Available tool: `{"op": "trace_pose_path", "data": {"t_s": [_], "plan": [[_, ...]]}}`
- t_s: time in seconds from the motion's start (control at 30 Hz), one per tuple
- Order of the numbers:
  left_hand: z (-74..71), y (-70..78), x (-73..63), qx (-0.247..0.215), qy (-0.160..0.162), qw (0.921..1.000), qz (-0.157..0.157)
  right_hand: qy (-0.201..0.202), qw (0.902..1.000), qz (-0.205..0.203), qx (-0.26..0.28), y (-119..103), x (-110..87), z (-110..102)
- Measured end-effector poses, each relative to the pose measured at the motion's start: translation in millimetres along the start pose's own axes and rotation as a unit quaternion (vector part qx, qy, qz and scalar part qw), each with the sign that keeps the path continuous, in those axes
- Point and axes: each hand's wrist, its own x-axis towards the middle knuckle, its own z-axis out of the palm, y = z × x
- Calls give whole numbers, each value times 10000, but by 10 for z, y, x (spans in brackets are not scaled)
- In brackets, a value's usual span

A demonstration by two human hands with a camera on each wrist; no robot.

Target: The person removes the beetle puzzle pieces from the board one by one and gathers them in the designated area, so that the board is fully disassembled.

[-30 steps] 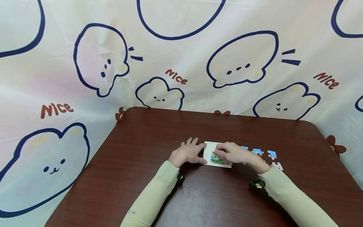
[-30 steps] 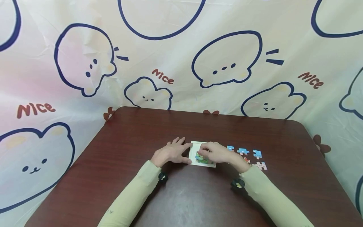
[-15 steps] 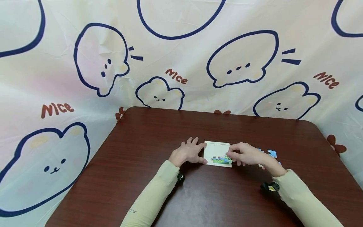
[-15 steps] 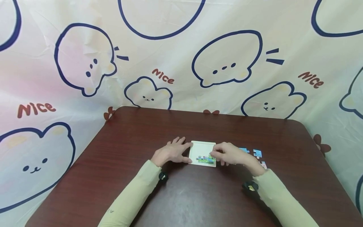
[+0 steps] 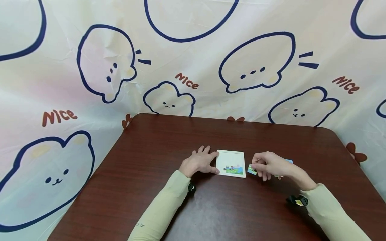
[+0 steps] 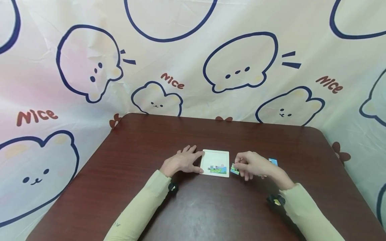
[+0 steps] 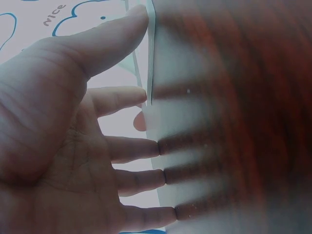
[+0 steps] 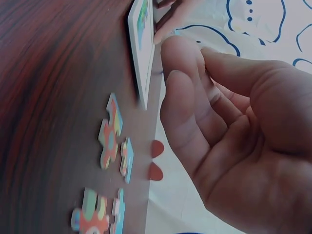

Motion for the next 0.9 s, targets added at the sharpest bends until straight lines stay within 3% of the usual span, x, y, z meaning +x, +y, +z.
{"op": "trace_pose_path", "data": {"t_s": [0.17, 0.33, 0.6, 0.9], "plan": [[1, 5, -8, -17, 7, 10000, -4, -149, 9999, 69, -54, 66, -90, -16], [5, 6, -5, -4, 39, 10000, -23, -433, 9990, -84, 73, 149, -153, -33], [5, 12, -1, 36, 37, 10000, -37, -995, 9949, 62, 132, 223, -245, -18], [8, 16, 3, 56, 8, 10000, -71, -1014, 9938, 316, -323, 221, -217, -24]]}}
